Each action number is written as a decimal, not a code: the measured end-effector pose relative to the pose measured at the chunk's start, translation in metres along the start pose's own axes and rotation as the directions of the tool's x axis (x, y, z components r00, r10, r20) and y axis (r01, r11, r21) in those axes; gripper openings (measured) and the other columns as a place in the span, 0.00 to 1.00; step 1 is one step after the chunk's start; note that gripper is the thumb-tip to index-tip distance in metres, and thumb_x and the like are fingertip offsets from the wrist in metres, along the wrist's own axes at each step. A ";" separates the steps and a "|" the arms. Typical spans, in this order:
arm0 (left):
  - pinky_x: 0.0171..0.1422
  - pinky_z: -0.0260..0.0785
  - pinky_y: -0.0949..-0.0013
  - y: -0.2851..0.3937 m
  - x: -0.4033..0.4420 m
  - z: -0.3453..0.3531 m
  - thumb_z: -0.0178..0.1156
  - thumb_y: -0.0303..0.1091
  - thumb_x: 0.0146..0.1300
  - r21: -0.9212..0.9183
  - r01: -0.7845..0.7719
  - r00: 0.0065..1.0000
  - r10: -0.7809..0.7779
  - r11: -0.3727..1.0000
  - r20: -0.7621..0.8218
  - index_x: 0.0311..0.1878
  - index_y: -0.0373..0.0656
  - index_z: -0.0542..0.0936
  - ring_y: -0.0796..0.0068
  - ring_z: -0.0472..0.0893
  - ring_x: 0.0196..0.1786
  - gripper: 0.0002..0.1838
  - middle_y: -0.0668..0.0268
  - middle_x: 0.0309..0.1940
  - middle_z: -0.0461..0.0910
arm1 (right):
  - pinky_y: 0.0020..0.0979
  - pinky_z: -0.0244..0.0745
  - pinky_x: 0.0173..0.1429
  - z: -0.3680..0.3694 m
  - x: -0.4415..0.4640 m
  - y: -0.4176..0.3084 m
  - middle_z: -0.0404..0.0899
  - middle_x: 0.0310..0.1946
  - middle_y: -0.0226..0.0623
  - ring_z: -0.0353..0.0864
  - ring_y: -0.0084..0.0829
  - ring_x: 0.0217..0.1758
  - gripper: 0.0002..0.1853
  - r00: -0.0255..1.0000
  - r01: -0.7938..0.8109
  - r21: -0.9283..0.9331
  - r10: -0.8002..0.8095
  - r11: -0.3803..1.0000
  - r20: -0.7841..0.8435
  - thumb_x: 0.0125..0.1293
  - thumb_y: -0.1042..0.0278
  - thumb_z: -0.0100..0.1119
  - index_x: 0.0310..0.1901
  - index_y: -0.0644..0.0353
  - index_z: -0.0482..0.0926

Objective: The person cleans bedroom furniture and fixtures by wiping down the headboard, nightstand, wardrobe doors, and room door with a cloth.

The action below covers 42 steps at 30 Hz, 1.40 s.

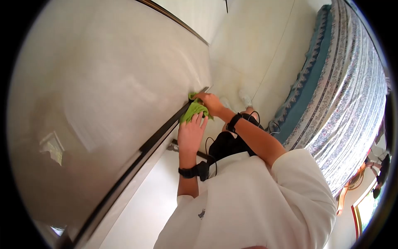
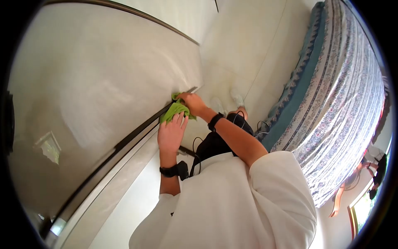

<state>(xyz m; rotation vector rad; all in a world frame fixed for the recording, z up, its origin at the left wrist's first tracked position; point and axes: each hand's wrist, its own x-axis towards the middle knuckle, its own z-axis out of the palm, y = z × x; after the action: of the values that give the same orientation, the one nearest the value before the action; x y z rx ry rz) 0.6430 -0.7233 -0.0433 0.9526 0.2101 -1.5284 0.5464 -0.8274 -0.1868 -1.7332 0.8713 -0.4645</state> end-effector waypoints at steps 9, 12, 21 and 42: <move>0.79 0.56 0.48 0.096 -0.103 0.035 0.46 0.36 0.74 0.260 -0.584 0.806 0.511 0.769 0.299 0.72 0.32 0.60 0.43 0.63 0.74 0.28 0.47 0.73 0.61 | 0.39 0.77 0.45 -0.034 0.040 -0.201 0.81 0.38 0.47 0.81 0.52 0.41 0.20 0.831 0.556 0.102 -0.555 0.825 -0.040 0.50 0.61 0.66 0.44 0.62 0.80; 0.80 0.55 0.51 0.121 -0.126 0.062 0.45 0.36 0.76 0.320 -0.772 0.633 0.707 0.549 0.315 0.71 0.31 0.62 0.49 0.65 0.73 0.26 0.51 0.71 0.64 | 0.40 0.76 0.45 -0.028 0.059 -0.260 0.80 0.40 0.48 0.80 0.53 0.42 0.20 0.730 0.680 0.124 -0.683 0.723 -0.021 0.51 0.62 0.65 0.44 0.64 0.79; 0.74 0.59 0.64 0.158 -0.081 0.034 0.46 0.38 0.78 0.609 -0.785 0.384 0.861 0.114 0.333 0.69 0.33 0.66 0.67 0.69 0.67 0.24 0.58 0.66 0.69 | 0.43 0.77 0.49 0.003 0.097 -0.283 0.79 0.47 0.51 0.79 0.56 0.47 0.22 0.650 0.760 0.135 -0.753 0.636 -0.104 0.49 0.73 0.65 0.49 0.64 0.77; 0.22 0.64 0.75 0.120 0.061 0.198 0.52 0.34 0.74 0.860 -0.326 0.666 0.741 0.392 -0.085 0.52 0.39 0.77 0.80 0.72 0.18 0.11 0.64 0.28 0.78 | 0.37 0.75 0.53 -0.269 0.187 -0.032 0.81 0.52 0.47 0.79 0.34 0.53 0.19 0.883 -0.019 0.190 -0.073 0.982 0.465 0.67 0.60 0.58 0.52 0.66 0.79</move>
<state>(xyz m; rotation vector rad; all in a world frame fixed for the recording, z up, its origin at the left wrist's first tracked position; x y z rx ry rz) 0.6697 -0.9203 0.0900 1.8984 -0.5080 -0.6448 0.4955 -1.1372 -0.0875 -1.5847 0.4364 -0.1227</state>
